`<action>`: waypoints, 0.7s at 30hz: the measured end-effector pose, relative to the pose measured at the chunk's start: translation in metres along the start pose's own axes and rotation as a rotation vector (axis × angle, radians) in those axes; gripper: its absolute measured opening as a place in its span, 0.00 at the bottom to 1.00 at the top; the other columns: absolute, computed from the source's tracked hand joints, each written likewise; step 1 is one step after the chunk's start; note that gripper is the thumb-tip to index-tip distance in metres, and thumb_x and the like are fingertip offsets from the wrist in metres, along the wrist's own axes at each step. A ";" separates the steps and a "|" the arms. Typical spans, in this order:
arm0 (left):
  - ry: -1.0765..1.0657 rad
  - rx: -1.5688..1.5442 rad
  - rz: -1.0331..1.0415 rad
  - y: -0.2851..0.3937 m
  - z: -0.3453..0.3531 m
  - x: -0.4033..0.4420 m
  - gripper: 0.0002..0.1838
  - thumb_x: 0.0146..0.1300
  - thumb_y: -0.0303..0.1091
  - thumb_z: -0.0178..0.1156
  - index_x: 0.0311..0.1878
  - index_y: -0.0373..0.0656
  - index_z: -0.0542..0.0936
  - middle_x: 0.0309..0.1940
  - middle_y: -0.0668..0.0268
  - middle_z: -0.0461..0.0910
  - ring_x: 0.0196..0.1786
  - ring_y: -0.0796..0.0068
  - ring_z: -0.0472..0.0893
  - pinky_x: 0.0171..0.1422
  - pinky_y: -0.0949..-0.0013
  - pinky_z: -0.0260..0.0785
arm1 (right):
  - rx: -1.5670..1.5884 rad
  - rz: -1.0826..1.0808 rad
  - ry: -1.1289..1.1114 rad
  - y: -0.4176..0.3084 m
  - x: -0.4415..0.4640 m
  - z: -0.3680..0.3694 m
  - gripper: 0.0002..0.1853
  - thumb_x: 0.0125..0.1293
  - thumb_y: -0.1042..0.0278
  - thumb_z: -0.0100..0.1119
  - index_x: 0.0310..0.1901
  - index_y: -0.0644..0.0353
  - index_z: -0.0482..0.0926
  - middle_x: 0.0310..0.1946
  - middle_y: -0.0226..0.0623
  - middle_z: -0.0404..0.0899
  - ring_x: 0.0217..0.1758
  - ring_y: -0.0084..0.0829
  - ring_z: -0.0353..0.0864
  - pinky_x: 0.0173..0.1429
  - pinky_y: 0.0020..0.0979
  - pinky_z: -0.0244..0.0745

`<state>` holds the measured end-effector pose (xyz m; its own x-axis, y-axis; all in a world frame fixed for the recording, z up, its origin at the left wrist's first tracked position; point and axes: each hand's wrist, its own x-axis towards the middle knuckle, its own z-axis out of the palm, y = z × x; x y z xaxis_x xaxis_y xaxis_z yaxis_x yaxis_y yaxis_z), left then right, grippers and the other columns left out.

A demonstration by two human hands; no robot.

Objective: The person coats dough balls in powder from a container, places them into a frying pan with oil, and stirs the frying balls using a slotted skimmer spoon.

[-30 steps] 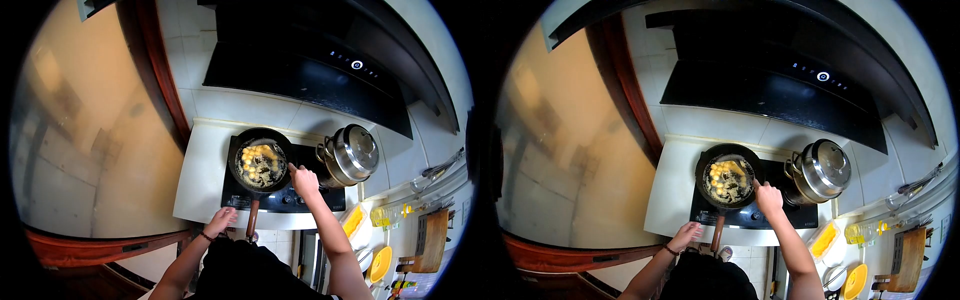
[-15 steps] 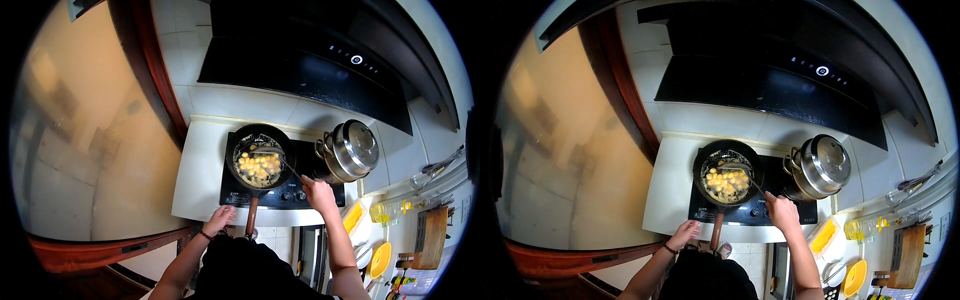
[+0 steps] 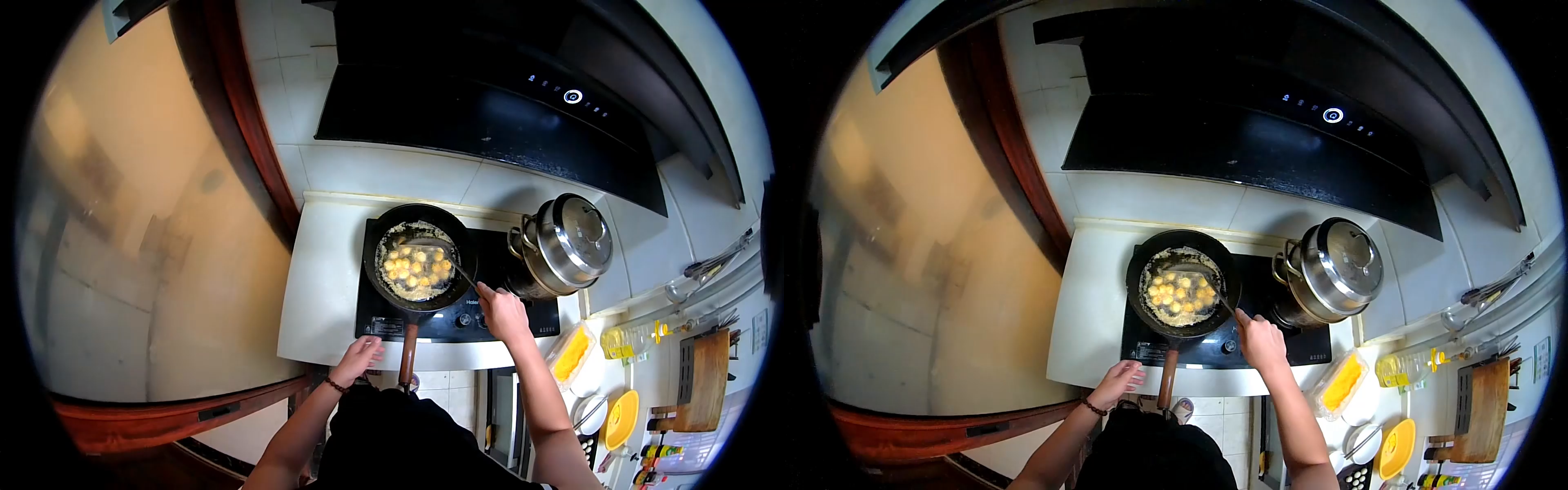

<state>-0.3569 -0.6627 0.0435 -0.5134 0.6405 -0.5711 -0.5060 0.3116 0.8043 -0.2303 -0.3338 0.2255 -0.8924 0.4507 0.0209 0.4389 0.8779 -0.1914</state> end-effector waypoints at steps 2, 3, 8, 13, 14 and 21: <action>-0.001 0.001 0.004 0.000 -0.001 0.000 0.22 0.80 0.55 0.55 0.61 0.46 0.77 0.50 0.66 0.85 0.48 0.76 0.84 0.51 0.69 0.75 | 0.003 0.029 0.000 0.000 0.001 0.001 0.20 0.72 0.64 0.60 0.64 0.47 0.81 0.38 0.52 0.85 0.38 0.57 0.87 0.43 0.53 0.83; -0.005 -0.003 0.002 0.000 -0.002 0.000 0.23 0.80 0.55 0.55 0.61 0.46 0.77 0.51 0.66 0.85 0.49 0.75 0.84 0.51 0.69 0.75 | 0.003 0.029 0.000 0.000 0.000 0.002 0.20 0.72 0.64 0.60 0.64 0.47 0.81 0.38 0.52 0.85 0.38 0.57 0.87 0.43 0.53 0.83; -0.009 0.000 -0.004 0.000 -0.003 0.000 0.23 0.80 0.55 0.55 0.62 0.45 0.76 0.51 0.65 0.85 0.49 0.74 0.84 0.52 0.68 0.75 | 0.148 0.028 0.072 0.012 -0.013 0.001 0.20 0.71 0.66 0.62 0.64 0.50 0.82 0.39 0.55 0.85 0.39 0.59 0.86 0.46 0.54 0.82; -0.038 0.012 0.003 0.004 -0.003 0.002 0.23 0.80 0.55 0.55 0.61 0.45 0.76 0.52 0.64 0.84 0.50 0.73 0.84 0.53 0.67 0.76 | 0.273 0.116 0.116 0.019 -0.017 0.029 0.19 0.71 0.67 0.62 0.62 0.56 0.83 0.40 0.60 0.85 0.44 0.61 0.86 0.50 0.54 0.82; -0.040 0.015 0.004 0.006 -0.003 0.002 0.23 0.80 0.55 0.55 0.61 0.45 0.76 0.52 0.64 0.84 0.50 0.73 0.84 0.53 0.67 0.76 | 0.297 0.138 0.134 0.018 -0.019 0.032 0.18 0.71 0.67 0.62 0.61 0.59 0.83 0.40 0.62 0.85 0.45 0.62 0.85 0.52 0.54 0.81; -0.072 0.038 0.006 0.009 -0.006 0.006 0.22 0.80 0.54 0.55 0.61 0.45 0.76 0.53 0.65 0.85 0.50 0.74 0.84 0.53 0.68 0.75 | 0.406 0.203 0.209 0.003 -0.028 0.046 0.19 0.70 0.70 0.62 0.61 0.64 0.82 0.44 0.64 0.84 0.49 0.62 0.85 0.55 0.52 0.81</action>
<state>-0.3692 -0.6605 0.0464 -0.4645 0.6907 -0.5542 -0.4759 0.3330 0.8140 -0.2094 -0.3515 0.1794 -0.7350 0.6651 0.1320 0.4881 0.6541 -0.5778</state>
